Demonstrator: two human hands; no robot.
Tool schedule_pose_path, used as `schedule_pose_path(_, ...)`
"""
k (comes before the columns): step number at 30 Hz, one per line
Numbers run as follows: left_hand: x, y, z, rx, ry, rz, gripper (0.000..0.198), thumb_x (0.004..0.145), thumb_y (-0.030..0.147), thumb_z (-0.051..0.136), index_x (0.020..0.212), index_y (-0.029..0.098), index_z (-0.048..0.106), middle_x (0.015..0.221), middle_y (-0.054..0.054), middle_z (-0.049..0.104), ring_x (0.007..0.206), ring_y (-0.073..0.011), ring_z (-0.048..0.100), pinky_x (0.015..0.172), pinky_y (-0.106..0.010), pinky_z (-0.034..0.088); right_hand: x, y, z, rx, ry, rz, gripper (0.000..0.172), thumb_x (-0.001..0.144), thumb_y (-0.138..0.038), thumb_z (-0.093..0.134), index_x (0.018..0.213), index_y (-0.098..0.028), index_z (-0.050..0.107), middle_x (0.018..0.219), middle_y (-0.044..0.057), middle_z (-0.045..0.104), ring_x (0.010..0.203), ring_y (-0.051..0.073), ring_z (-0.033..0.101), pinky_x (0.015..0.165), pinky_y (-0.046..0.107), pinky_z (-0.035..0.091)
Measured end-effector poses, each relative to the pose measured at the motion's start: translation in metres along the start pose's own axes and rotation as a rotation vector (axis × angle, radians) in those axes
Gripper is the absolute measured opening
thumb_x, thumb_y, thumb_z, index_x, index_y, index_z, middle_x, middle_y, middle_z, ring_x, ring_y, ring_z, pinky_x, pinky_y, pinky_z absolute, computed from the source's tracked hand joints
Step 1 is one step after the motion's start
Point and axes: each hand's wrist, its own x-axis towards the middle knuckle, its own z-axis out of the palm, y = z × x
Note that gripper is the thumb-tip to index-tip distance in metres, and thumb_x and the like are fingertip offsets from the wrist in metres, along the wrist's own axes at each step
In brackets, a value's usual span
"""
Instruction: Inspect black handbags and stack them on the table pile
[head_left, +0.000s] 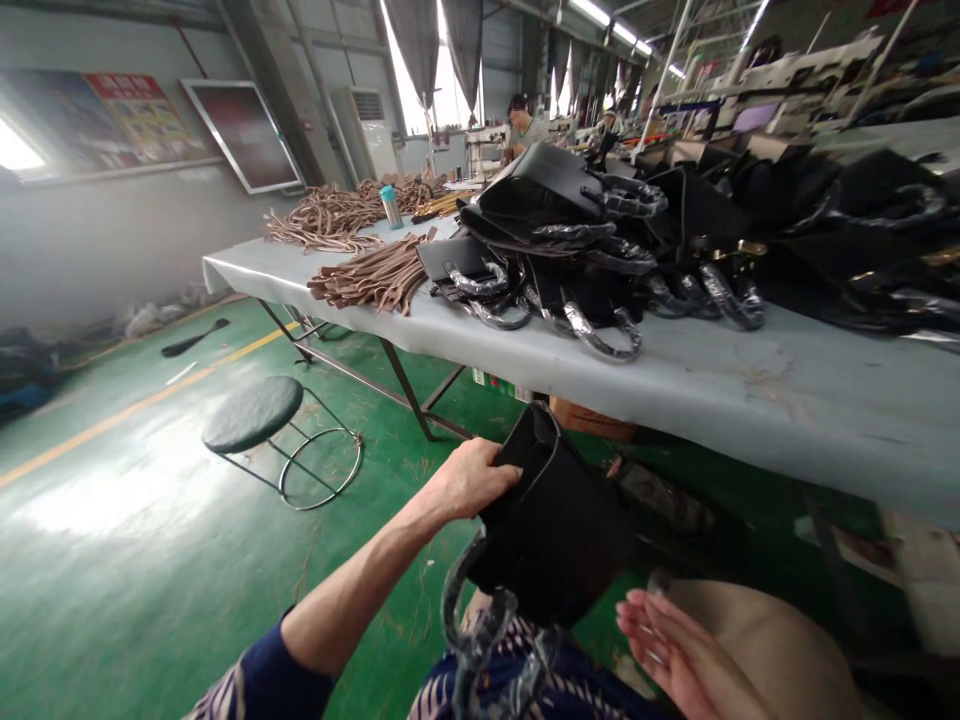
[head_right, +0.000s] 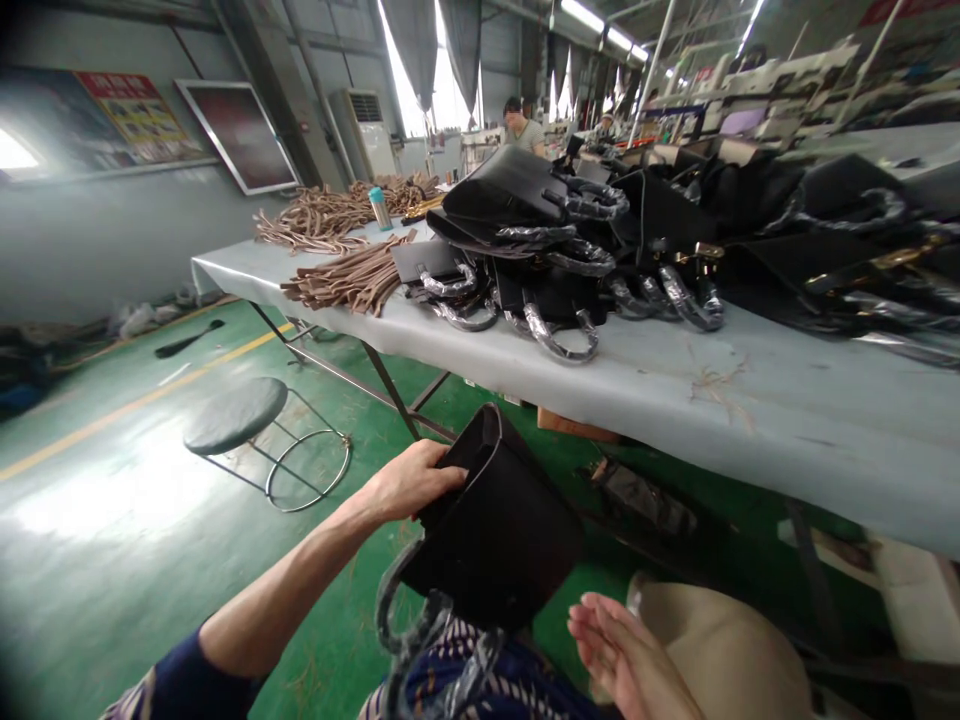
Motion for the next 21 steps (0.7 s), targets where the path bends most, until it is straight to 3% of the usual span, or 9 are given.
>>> schedule_pose_path(2, 0.006, -0.005, 0.003, -0.002, -0.045, -0.052, 0.019, 0.071, 0.029, 0.045, 0.060, 0.015, 0.050, 0.049, 0.002, 0.048, 0.038, -0.0093, 0.045, 0.035, -0.018, 0.029, -0.004, -0.005, -0.004, -0.158, 0.075, -0.087, 0.037, 0.073, -0.054, 0.052, 0.088, -0.021, 0.058, 0.085, 0.008, 0.068, 0.081, 0.026, 0.066, 0.069, 0.037, 0.055)
schedule_pose_path(5, 0.013, -0.013, 0.012, -0.054, -0.143, -0.096, 0.024, 0.074, 0.030, 0.044, 0.055, 0.015, 0.047, 0.045, 0.002, 0.048, 0.034, -0.0100, 0.044, 0.033, -0.019, 0.033, -0.014, -0.021, -0.001, -0.463, 0.098, -0.400, 0.040, 0.073, -0.050, 0.056, 0.103, -0.024, 0.055, 0.106, 0.008, 0.064, 0.100, 0.026, 0.059, 0.083, 0.036, 0.051)
schedule_pose_path(8, 0.016, -0.016, 0.018, -0.149, -0.194, -0.152, 0.030, 0.076, 0.032, 0.045, 0.052, 0.014, 0.046, 0.039, 0.001, 0.046, 0.031, -0.0098, 0.042, 0.031, -0.020, 0.033, -0.024, -0.033, 0.021, -0.760, 0.080, -0.729, 0.066, 0.069, -0.051, 0.061, 0.125, -0.022, 0.041, 0.126, 0.011, 0.053, 0.113, 0.029, 0.050, 0.092, 0.041, 0.045)
schedule_pose_path(10, 0.016, -0.015, 0.019, -0.218, -0.202, -0.203, 0.030, 0.077, 0.034, 0.046, 0.055, 0.014, 0.047, 0.039, 0.002, 0.046, 0.030, -0.0097, 0.041, 0.031, -0.020, 0.034, -0.026, -0.037, 0.041, -0.975, 0.094, -0.864, 0.082, 0.069, -0.049, 0.061, 0.135, -0.017, 0.026, 0.130, 0.016, 0.047, 0.115, 0.032, 0.048, 0.090, 0.043, 0.046)
schedule_pose_path(13, 0.014, -0.012, 0.017, -0.297, -0.190, -0.268, 0.027, 0.077, 0.035, 0.049, 0.062, 0.014, 0.049, 0.040, 0.003, 0.047, 0.030, -0.0100, 0.042, 0.031, -0.021, 0.036, -0.024, -0.041, 0.066, -1.167, 0.129, -0.866, 0.086, 0.069, -0.045, 0.060, 0.137, -0.012, 0.018, 0.131, 0.021, 0.046, 0.113, 0.034, 0.050, 0.086, 0.043, 0.048)
schedule_pose_path(15, 0.012, -0.010, 0.014, -0.337, -0.199, -0.292, 0.026, 0.077, 0.035, 0.050, 0.063, 0.014, 0.050, 0.040, 0.003, 0.046, 0.030, -0.0101, 0.041, 0.030, -0.022, 0.037, -0.020, -0.044, 0.072, -1.209, 0.126, -0.817, 0.076, 0.074, -0.042, 0.054, 0.136, -0.013, 0.020, 0.129, 0.021, 0.048, 0.105, 0.032, 0.056, 0.079, 0.041, 0.051)
schedule_pose_path(18, 0.003, -0.009, 0.008, -0.347, -0.228, -0.302, 0.026, 0.075, 0.036, 0.052, 0.061, 0.014, 0.050, 0.038, 0.004, 0.044, 0.029, -0.0095, 0.038, 0.030, -0.022, 0.037, -0.013, -0.054, 0.063, -1.228, 0.111, -0.664, 0.051, 0.084, -0.032, 0.034, 0.131, -0.012, 0.031, 0.111, 0.018, 0.062, 0.086, 0.028, 0.065, 0.066, 0.037, 0.052)
schedule_pose_path(21, -0.010, -0.005, 0.002, -0.286, -0.272, -0.291, 0.032, 0.074, 0.039, 0.052, 0.055, 0.014, 0.049, 0.034, 0.004, 0.040, 0.029, -0.0092, 0.036, 0.031, -0.022, 0.036, -0.005, -0.070, 0.045, -1.235, 0.127, -0.460, 0.044, 0.086, -0.026, 0.025, 0.124, -0.013, 0.042, 0.089, 0.014, 0.069, 0.071, 0.028, 0.066, 0.060, 0.038, 0.049)
